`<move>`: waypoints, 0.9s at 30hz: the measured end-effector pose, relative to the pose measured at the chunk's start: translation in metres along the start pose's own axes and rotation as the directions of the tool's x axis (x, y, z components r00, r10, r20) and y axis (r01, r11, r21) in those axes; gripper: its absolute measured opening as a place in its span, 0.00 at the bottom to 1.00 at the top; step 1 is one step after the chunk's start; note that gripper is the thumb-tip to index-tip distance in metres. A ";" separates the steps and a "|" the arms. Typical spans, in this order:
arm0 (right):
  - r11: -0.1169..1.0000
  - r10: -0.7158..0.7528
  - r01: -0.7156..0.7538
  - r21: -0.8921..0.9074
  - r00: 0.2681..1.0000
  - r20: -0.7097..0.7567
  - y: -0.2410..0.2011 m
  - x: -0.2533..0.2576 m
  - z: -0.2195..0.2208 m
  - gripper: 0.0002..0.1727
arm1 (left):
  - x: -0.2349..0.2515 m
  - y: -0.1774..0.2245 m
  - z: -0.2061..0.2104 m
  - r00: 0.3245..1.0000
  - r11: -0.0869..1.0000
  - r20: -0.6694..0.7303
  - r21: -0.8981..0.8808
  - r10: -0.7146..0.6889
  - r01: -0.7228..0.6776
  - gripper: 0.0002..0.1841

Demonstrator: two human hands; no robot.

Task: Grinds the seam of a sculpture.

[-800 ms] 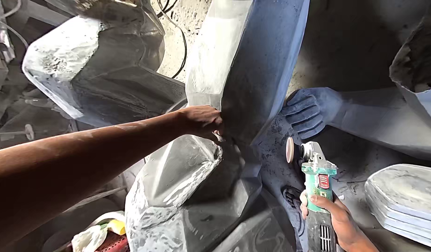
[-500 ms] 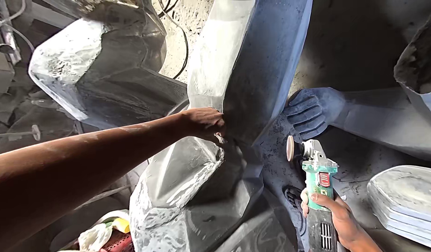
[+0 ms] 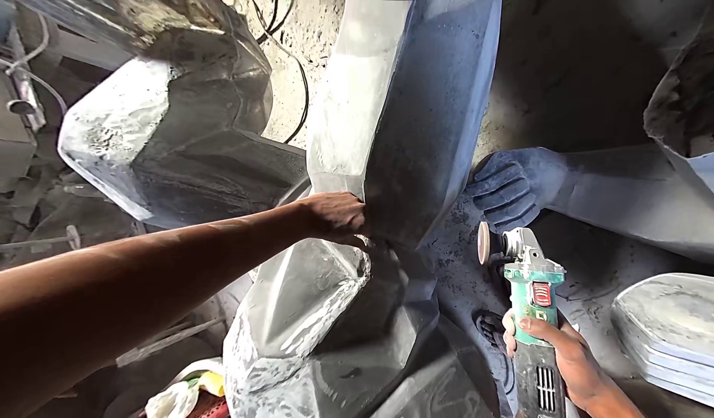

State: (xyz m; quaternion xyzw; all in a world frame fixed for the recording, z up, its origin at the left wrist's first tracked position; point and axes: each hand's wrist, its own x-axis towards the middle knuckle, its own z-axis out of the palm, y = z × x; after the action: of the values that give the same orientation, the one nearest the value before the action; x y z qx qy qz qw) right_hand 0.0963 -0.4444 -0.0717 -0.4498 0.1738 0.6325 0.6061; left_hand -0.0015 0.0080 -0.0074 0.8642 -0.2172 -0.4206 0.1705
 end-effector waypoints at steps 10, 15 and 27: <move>0.999 -0.019 0.019 0.036 1.000 -0.004 -0.011 0.000 0.004 0.27 | -0.037 0.052 0.062 0.636 0.746 -0.412 -0.495 -0.652 0.445 0.09; 0.996 -0.011 0.013 0.084 1.000 -0.017 0.002 0.002 0.001 0.26 | -0.023 0.111 0.084 0.160 0.311 -0.267 -0.834 -0.950 0.456 0.10; 0.999 0.023 -0.024 0.031 1.000 0.018 0.015 -0.001 0.007 0.28 | 0.017 0.114 0.072 -0.289 -0.063 0.042 -0.996 -0.956 0.065 0.11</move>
State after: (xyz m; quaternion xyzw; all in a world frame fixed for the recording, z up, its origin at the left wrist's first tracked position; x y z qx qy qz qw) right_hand 0.0799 -0.4422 -0.0722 -0.4327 0.1835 0.6408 0.6070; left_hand -0.0759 -0.1052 -0.0064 0.6528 0.6910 0.0904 0.2970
